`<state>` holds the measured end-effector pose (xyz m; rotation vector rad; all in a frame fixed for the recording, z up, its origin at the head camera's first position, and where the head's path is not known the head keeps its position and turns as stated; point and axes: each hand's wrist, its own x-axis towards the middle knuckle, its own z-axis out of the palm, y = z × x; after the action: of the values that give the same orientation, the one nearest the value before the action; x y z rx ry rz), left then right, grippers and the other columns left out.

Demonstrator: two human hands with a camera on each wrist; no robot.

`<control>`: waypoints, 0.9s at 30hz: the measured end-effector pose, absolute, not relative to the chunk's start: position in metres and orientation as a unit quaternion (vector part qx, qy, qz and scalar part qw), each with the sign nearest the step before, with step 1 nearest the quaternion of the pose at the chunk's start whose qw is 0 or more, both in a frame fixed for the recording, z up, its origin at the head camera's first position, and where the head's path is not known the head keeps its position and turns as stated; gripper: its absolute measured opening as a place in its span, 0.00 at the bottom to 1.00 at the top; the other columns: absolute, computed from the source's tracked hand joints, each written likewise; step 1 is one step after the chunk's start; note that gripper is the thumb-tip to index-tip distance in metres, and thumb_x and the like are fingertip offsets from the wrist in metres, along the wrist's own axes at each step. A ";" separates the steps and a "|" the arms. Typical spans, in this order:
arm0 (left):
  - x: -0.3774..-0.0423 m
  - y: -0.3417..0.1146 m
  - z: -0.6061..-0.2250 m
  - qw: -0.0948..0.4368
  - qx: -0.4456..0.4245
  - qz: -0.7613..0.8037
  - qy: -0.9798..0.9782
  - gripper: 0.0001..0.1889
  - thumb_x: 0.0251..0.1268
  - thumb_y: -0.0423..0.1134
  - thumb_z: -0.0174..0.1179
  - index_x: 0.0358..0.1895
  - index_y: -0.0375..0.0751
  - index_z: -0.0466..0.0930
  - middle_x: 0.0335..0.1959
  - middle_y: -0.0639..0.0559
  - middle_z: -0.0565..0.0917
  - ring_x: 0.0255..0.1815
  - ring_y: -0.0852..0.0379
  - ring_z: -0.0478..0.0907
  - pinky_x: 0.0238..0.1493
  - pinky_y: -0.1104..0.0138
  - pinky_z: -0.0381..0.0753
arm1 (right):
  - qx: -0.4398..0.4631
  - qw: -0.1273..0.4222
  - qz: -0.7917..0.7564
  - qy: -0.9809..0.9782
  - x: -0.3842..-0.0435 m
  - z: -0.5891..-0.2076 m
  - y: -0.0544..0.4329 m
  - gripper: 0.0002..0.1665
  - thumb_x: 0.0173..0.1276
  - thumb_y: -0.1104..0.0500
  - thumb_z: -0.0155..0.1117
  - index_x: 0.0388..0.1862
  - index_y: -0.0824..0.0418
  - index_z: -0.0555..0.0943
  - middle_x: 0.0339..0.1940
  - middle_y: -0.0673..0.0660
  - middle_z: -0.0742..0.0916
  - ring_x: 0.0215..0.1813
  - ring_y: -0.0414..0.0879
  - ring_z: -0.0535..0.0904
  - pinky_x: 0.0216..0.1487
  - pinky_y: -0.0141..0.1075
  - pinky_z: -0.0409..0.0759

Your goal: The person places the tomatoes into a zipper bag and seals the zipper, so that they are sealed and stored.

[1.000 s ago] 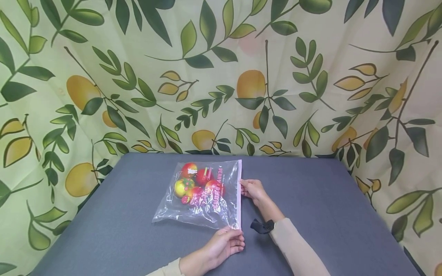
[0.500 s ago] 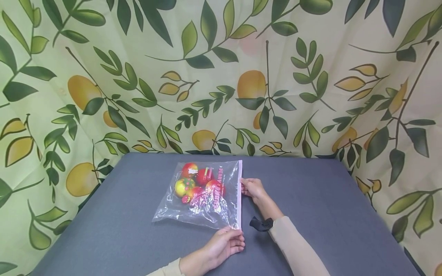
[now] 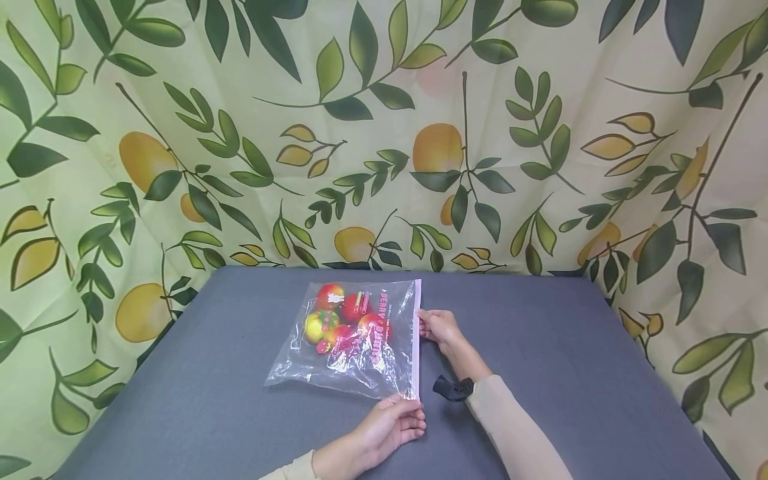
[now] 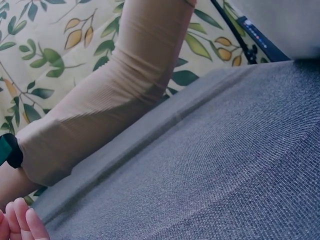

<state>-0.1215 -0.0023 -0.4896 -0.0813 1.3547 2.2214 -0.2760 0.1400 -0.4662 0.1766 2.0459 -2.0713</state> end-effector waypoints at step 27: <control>-0.114 0.001 -0.486 0.266 -0.034 0.822 0.503 0.02 0.65 0.35 0.53 0.34 0.43 0.73 0.24 0.56 0.78 0.27 0.65 0.77 0.36 0.73 0.80 | 0.103 0.120 -0.691 0.705 -0.283 -0.457 0.143 0.15 0.73 0.61 0.52 0.46 0.76 0.74 0.16 0.46 0.78 0.20 0.34 0.74 0.25 0.23 0.76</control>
<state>-0.1138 0.0006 -0.4856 -0.0913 1.3578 2.2193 -0.2833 0.1430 -0.4572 0.3019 2.0611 -2.0189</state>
